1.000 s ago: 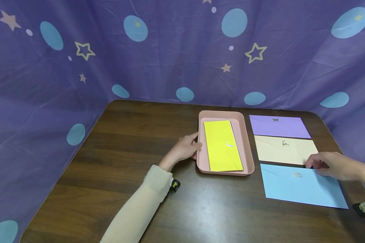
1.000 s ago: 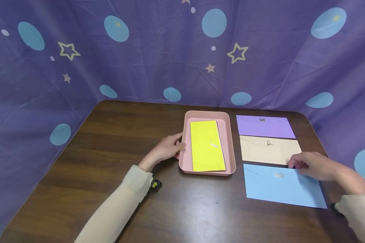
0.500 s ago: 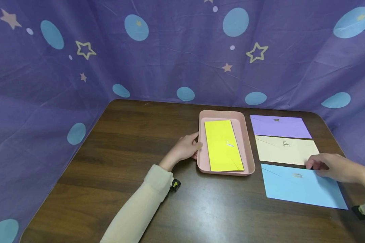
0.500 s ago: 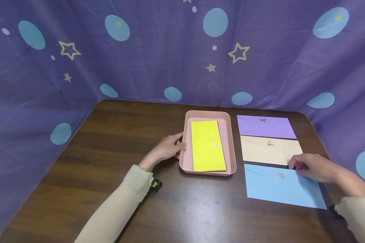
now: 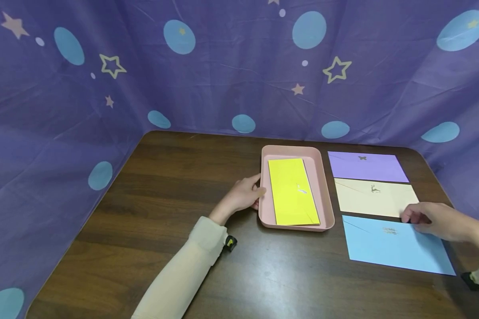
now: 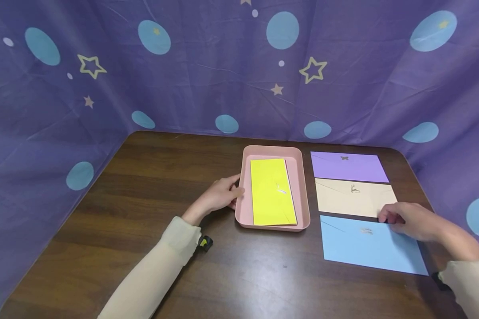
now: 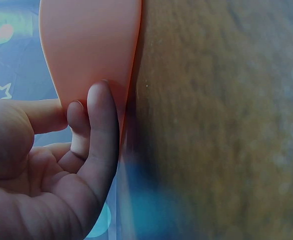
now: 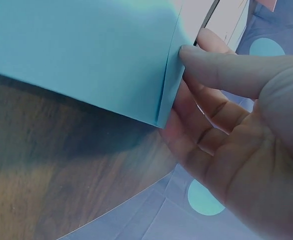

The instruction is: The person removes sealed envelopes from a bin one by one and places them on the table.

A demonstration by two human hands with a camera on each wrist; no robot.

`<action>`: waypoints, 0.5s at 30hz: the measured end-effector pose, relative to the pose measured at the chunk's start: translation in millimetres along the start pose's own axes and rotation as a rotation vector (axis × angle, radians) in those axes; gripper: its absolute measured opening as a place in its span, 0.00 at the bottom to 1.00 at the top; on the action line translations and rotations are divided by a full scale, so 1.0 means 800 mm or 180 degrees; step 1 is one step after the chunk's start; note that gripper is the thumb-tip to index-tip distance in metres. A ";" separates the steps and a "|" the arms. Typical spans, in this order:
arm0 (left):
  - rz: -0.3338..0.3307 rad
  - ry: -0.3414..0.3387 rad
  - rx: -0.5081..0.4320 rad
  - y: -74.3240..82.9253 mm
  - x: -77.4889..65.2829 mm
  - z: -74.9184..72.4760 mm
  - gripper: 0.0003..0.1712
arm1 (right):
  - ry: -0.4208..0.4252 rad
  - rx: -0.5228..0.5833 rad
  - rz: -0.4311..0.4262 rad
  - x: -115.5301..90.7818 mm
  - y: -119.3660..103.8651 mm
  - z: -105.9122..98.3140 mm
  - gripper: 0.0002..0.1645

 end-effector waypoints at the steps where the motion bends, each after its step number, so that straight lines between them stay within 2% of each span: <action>1: 0.0000 0.0002 -0.0003 0.000 0.000 0.000 0.36 | 0.0020 0.0003 -0.0021 0.000 0.000 0.000 0.23; 15: -0.0008 0.0003 0.0012 0.001 -0.001 -0.001 0.36 | 0.0051 -0.0020 0.0027 -0.001 0.000 0.003 0.24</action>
Point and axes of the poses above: each hand's wrist, its own x-axis towards the middle knuckle, its own z-axis out of the palm, y = z × x, the point moved 1 cm from there along x, towards the middle knuckle, and after that the axes turned 5 degrees about -y, right-handed, at the moved point
